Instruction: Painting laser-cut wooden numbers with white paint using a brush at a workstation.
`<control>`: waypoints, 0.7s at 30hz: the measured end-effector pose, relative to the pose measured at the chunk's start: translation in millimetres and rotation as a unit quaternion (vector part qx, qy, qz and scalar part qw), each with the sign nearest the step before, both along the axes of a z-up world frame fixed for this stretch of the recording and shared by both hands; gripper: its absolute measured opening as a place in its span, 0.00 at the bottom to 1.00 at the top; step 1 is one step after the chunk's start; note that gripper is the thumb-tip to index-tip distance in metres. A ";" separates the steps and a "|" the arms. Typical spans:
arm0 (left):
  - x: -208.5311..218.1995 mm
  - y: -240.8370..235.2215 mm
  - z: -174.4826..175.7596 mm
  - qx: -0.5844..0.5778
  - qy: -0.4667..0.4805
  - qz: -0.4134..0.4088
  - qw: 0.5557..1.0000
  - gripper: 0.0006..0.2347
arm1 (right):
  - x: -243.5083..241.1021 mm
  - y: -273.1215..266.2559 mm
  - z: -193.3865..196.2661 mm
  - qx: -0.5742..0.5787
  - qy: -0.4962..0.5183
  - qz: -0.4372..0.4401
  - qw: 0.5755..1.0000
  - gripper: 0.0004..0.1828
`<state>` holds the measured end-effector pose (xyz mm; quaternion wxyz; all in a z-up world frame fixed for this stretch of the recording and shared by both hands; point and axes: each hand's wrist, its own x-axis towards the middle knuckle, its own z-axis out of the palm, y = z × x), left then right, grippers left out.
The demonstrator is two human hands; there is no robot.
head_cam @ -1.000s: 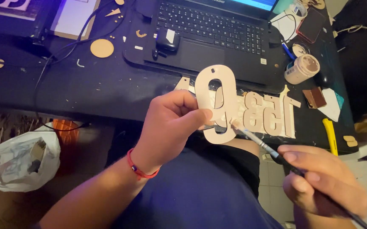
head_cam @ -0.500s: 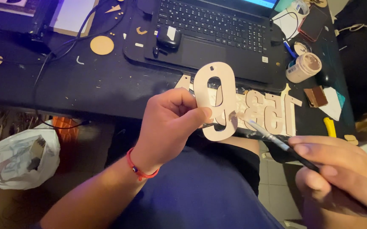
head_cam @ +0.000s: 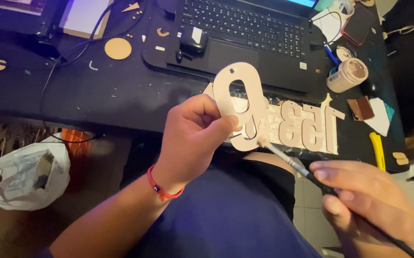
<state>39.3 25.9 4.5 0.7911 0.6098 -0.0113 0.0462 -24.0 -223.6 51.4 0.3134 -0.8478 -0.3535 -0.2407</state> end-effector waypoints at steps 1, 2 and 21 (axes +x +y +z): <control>-0.2 0.2 -1.5 -0.003 0.000 0.011 1.000 0.06 | -1.1 -0.7 -1.1 -0.007 0.012 0.011 1.000 0.08; -0.7 0.0 0.7 -0.002 0.002 0.013 1.000 0.06 | -3.5 -0.2 -4.5 -0.006 0.013 0.014 1.000 0.08; -8.6 -17.7 4.1 -0.087 0.107 0.036 0.990 0.05 | -11.2 4.7 -14.4 0.065 -0.043 -0.037 0.996 0.08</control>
